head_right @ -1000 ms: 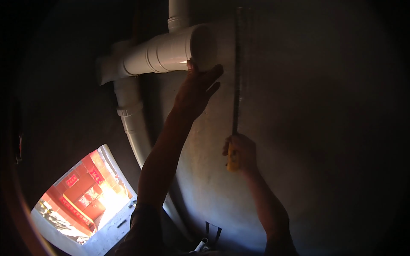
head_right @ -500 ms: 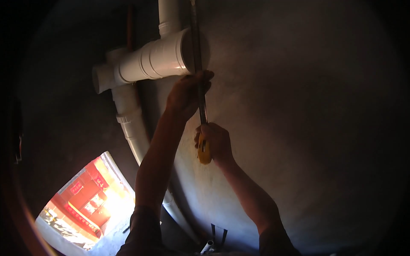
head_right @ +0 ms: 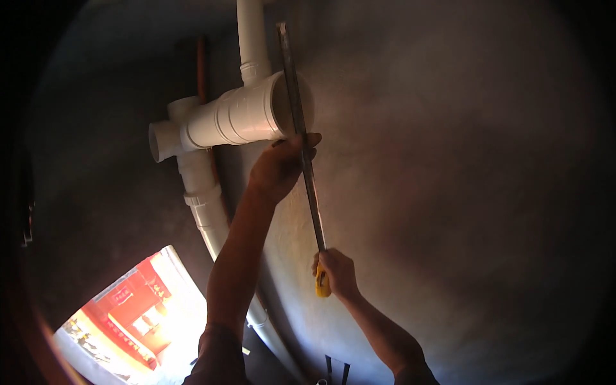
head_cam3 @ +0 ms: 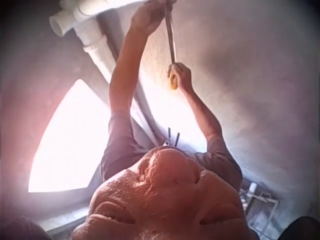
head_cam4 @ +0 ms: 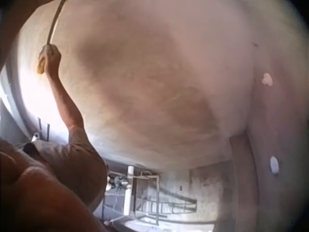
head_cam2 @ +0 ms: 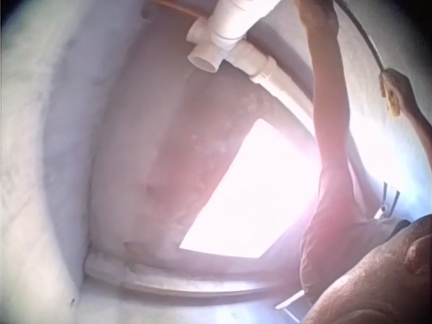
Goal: The recorder is measuring, cutting, and preparing PVC pipes and fixtures for installation in a renovation setting.
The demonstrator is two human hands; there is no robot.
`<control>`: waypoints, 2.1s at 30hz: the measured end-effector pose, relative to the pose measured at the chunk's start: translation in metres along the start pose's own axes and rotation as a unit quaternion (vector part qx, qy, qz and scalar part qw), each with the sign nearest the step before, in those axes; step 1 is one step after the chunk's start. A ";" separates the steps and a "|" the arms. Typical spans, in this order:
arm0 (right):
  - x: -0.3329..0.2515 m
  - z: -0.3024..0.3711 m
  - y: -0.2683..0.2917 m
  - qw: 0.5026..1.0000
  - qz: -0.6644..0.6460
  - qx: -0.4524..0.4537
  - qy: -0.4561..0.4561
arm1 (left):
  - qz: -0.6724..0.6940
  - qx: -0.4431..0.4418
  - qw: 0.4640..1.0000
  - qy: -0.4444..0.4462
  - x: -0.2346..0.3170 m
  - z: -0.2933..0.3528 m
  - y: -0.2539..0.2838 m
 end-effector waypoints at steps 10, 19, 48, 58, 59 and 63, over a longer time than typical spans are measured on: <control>-0.058 -0.076 -0.019 0.999 0.005 0.006 0.043 | 0.011 -0.068 0.997 0.039 0.021 0.013 -0.008; -0.076 -0.095 -0.039 0.997 -0.021 0.002 0.068 | -0.006 -0.069 0.998 0.010 0.018 0.013 -0.011; -0.099 -0.117 -0.050 0.989 0.052 0.037 0.131 | -0.034 -0.046 0.998 -0.004 0.017 0.012 -0.018; -0.098 -0.118 -0.051 0.991 0.043 0.066 0.113 | -0.047 -0.044 0.998 0.001 0.017 0.013 -0.019; -0.098 -0.118 -0.050 0.990 0.043 0.067 0.112 | -0.050 -0.045 0.998 -0.001 0.016 0.013 -0.019; -0.100 -0.120 -0.051 0.987 0.056 0.070 0.132 | -0.057 -0.051 0.997 -0.006 0.017 0.012 -0.017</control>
Point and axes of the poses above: each hand's wrist, its own z-axis away from the middle knuckle, its own y-axis out of the back of the hand, x = y × z, the point moved 2 cm from there along -z, towards the middle knuckle, and after that the axes turned 8 degrees about y, right-handed, at the moved point
